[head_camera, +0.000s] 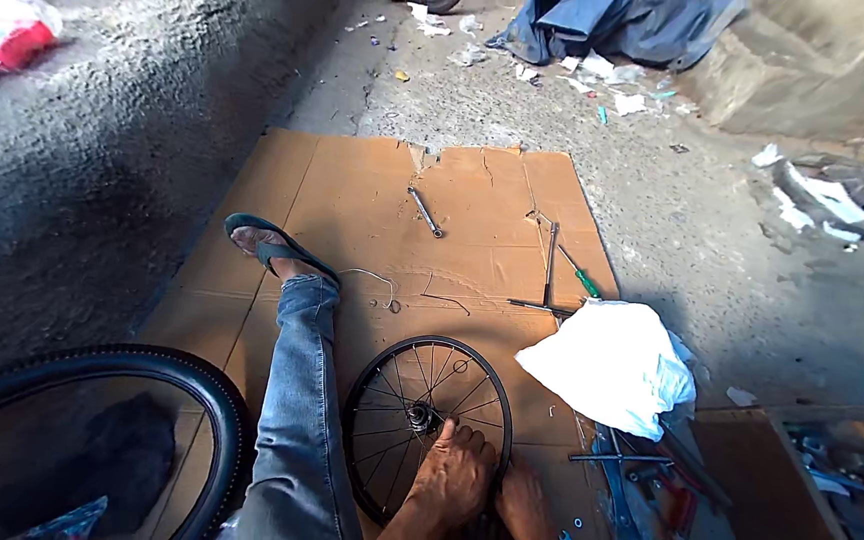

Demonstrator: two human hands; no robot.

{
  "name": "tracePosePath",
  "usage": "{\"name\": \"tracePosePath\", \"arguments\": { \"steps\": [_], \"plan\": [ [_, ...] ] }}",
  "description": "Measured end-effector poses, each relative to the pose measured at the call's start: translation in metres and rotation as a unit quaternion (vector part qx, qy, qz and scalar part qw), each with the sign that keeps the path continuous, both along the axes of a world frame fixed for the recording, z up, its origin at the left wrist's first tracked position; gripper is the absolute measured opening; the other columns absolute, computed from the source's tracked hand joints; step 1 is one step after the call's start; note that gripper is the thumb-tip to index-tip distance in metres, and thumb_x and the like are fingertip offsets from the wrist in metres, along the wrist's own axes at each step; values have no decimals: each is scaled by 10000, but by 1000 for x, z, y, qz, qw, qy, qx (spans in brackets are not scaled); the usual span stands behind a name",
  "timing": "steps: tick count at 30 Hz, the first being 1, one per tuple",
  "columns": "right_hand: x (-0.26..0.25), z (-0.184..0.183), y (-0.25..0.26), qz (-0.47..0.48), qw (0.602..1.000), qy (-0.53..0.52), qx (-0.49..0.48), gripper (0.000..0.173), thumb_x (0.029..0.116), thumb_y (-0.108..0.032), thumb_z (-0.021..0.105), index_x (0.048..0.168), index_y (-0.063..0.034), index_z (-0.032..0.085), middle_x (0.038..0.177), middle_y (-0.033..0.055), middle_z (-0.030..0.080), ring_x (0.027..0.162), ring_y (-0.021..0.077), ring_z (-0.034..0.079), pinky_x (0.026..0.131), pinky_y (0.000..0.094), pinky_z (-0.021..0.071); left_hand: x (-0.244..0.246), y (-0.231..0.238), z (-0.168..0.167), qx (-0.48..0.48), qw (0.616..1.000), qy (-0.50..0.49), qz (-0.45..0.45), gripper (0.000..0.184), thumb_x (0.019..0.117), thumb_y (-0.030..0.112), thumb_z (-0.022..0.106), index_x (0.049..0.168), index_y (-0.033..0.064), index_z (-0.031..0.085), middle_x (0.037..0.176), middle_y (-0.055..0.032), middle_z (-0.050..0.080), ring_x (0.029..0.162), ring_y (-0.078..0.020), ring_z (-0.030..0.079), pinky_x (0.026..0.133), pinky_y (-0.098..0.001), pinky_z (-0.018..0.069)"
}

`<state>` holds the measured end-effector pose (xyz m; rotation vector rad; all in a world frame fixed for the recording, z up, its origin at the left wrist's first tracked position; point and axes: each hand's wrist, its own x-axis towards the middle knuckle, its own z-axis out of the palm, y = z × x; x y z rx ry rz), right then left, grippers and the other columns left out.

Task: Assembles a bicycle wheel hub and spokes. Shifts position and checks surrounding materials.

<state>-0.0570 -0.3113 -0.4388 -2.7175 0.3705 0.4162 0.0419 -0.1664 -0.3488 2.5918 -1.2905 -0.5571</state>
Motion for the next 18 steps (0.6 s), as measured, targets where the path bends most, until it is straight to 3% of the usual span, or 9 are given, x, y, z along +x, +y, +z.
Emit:
{"name": "tracePosePath", "arguments": {
  "steps": [3, 5, 8, 10, 13, 15, 18],
  "plan": [
    [7, 9, -3, -16, 998, 52, -25, 385, 937, -242, 638, 1269, -52, 681, 1212, 190, 684, 1150, 345, 660, 976, 479, 537, 9, -4, -2, 20, 997, 70, -15, 449, 1044, 396, 341, 1125, 69, 638, 1181, -143, 648, 1221, -333, 577, 1132, -569, 326],
    [11, 19, -8, -30, 995, 91, -12, 419, 925, -272, 665, 1279, -49, 665, 1227, 192, 673, 1153, 346, 656, 973, 493, 534, 11, -2, -6, 2, 997, 81, -17, 494, 1033, 436, 306, 1106, 83, 643, 1194, -143, 639, 1234, -334, 563, 1092, -560, 361],
    [4, 21, -25, -98, 986, 27, 129, 286, 894, -210, 693, 1140, -68, 725, 1115, 139, 702, 1022, 278, 692, 899, 481, 572, 11, 4, -14, -33, 995, 90, -9, 464, 1068, 398, 293, 1091, 94, 642, 1174, -129, 635, 1217, -321, 565, 1079, -536, 386],
    [-9, 23, -33, -155, 945, -77, 278, 188, 925, -123, 673, 1088, -64, 748, 1022, 72, 747, 906, 168, 729, 841, 382, 621, 7, 9, -20, -65, 994, 92, -7, 448, 1075, 408, 305, 1077, 116, 644, 1140, -108, 635, 1191, -302, 571, 1075, -519, 386],
    [-17, 37, -31, -223, 852, -154, 447, 166, 943, 0, 645, 1082, 25, 734, 971, 128, 760, 852, 219, 747, 799, 379, 646, 4, 10, -21, -79, 992, 94, -14, 410, 1060, 416, 344, 1095, 156, 659, 1133, -89, 632, 1169, -284, 575, 1049, -512, 392],
    [-23, 41, -26, -252, 818, -163, 492, 170, 968, 17, 607, 1108, 63, 693, 975, 173, 744, 858, 267, 746, 798, 410, 648, 4, 10, -19, -68, 993, 96, -18, 369, 1058, 389, 376, 1110, 161, 661, 1146, -94, 630, 1169, -289, 577, 1035, -514, 403],
    [-28, 34, -20, -272, 796, -155, 518, 187, 1003, -27, 571, 1142, 66, 655, 1023, 180, 726, 915, 270, 732, 840, 426, 633, 2, 10, -20, -53, 994, 98, -19, 347, 1054, 363, 393, 1097, 152, 664, 1134, -100, 636, 1154, -296, 581, 1022, -515, 408]
  ]
}}
